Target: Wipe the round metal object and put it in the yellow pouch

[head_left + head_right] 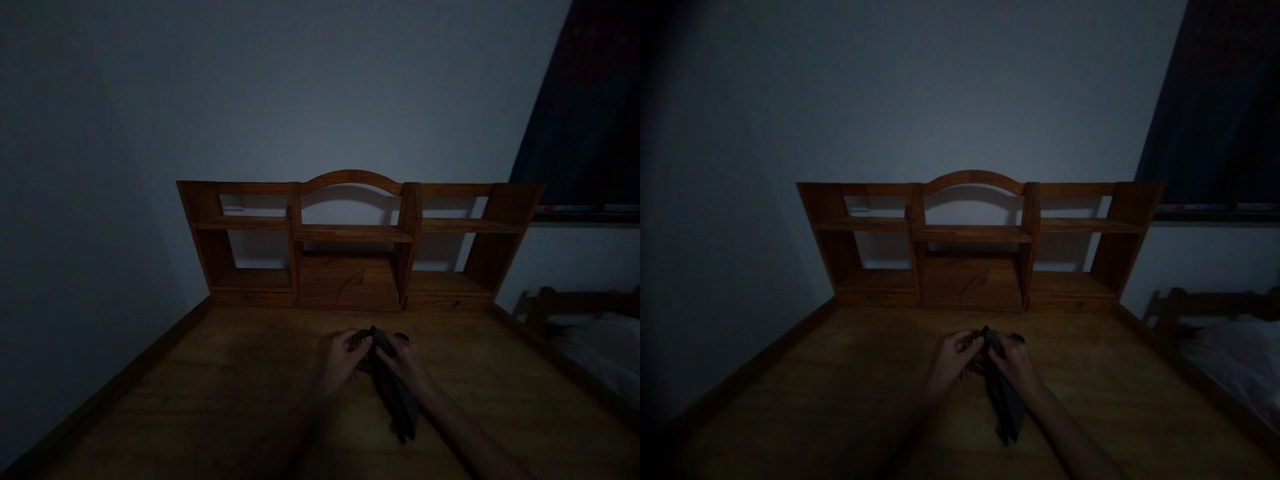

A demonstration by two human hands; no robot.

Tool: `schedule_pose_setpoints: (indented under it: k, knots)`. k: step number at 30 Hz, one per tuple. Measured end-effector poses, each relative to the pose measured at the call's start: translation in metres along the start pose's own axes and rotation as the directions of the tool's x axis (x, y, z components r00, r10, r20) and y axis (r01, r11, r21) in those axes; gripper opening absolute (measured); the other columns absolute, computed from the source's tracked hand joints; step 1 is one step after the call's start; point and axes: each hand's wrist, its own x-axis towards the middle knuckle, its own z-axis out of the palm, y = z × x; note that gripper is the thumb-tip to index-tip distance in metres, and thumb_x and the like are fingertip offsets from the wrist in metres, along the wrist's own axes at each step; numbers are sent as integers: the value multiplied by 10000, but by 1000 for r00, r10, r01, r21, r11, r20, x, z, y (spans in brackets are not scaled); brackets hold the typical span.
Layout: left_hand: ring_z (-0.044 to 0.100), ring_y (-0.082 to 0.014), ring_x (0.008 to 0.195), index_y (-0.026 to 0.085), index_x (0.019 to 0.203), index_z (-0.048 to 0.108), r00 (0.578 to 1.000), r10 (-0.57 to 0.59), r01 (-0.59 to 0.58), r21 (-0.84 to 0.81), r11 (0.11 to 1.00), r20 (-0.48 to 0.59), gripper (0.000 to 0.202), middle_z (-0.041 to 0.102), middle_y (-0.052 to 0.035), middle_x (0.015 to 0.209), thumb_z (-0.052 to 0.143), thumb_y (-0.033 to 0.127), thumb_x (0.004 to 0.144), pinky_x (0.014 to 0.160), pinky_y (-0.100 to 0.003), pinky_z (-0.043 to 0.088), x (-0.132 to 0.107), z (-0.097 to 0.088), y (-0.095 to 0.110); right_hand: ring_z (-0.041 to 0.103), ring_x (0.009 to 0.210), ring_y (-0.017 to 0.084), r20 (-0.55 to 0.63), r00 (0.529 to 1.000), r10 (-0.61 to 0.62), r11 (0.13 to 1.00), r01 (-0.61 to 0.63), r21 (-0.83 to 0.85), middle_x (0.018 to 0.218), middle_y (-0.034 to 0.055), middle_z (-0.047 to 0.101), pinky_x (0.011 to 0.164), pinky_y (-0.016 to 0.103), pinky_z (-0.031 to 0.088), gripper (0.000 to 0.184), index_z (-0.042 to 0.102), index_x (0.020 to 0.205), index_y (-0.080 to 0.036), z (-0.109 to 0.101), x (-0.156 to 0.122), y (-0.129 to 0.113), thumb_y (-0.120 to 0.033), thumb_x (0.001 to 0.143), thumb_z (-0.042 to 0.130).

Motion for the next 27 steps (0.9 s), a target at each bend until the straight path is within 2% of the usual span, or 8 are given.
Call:
schedule_pose_setpoints:
  k: [4, 11, 16, 21, 27]
  knots:
    - [517, -78, 355, 148, 991, 670, 1000, 21, -21, -9, 1000, -10, 526, 676, -13, 657, 620, 609, 743, 299, -164, 336, 1, 0, -1, 700, 778, 236, 5, 1000, 6, 1000, -6, -11, 906, 88, 739, 725, 322, 537, 324, 642, 1117, -174, -1, 1, -5, -269, 853, 481]
    - [471, -68, 289, 149, 987, 650, 1000, -18, 17, -25, 1000, -7, 523, 641, 13, 612, 607, 614, 751, 272, -174, 337, 1, 2, -2, 692, 789, 234, -20, 999, -31, 1000, 31, 2, 918, 97, 729, 732, 319, 533, 313, 635, 1094, -161, -1, 1, -9, -222, 833, 473]
    - [504, -67, 328, 148, 991, 651, 1000, -23, 22, -67, 998, -16, 514, 701, -27, 719, 619, 601, 749, 307, -178, 353, 3, 1, -2, 689, 823, 236, -25, 999, -20, 999, 21, 38, 947, 94, 725, 764, 326, 532, 302, 628, 1112, -166, -1, 0, -8, -238, 863, 471]
    - [508, -74, 308, 130, 959, 640, 998, -54, 53, -87, 995, -10, 552, 699, -45, 710, 575, 641, 760, 293, -180, 352, 5, -1, -1, 679, 923, 247, -45, 999, -1, 996, 5, 88, 1051, 105, 708, 833, 352, 517, 323, 600, 1173, -173, -2, -1, -6, -279, 907, 453]
    - [531, -99, 312, 123, 963, 620, 997, -71, 70, -102, 992, -5, 580, 690, -50, 701, 564, 661, 754, 289, -200, 394, 6, 0, -1, 690, 871, 243, -41, 999, 17, 989, -11, 146, 1005, 98, 718, 786, 341, 525, 298, 631, 1117, -186, -3, -1, -7, -285, 926, 425]
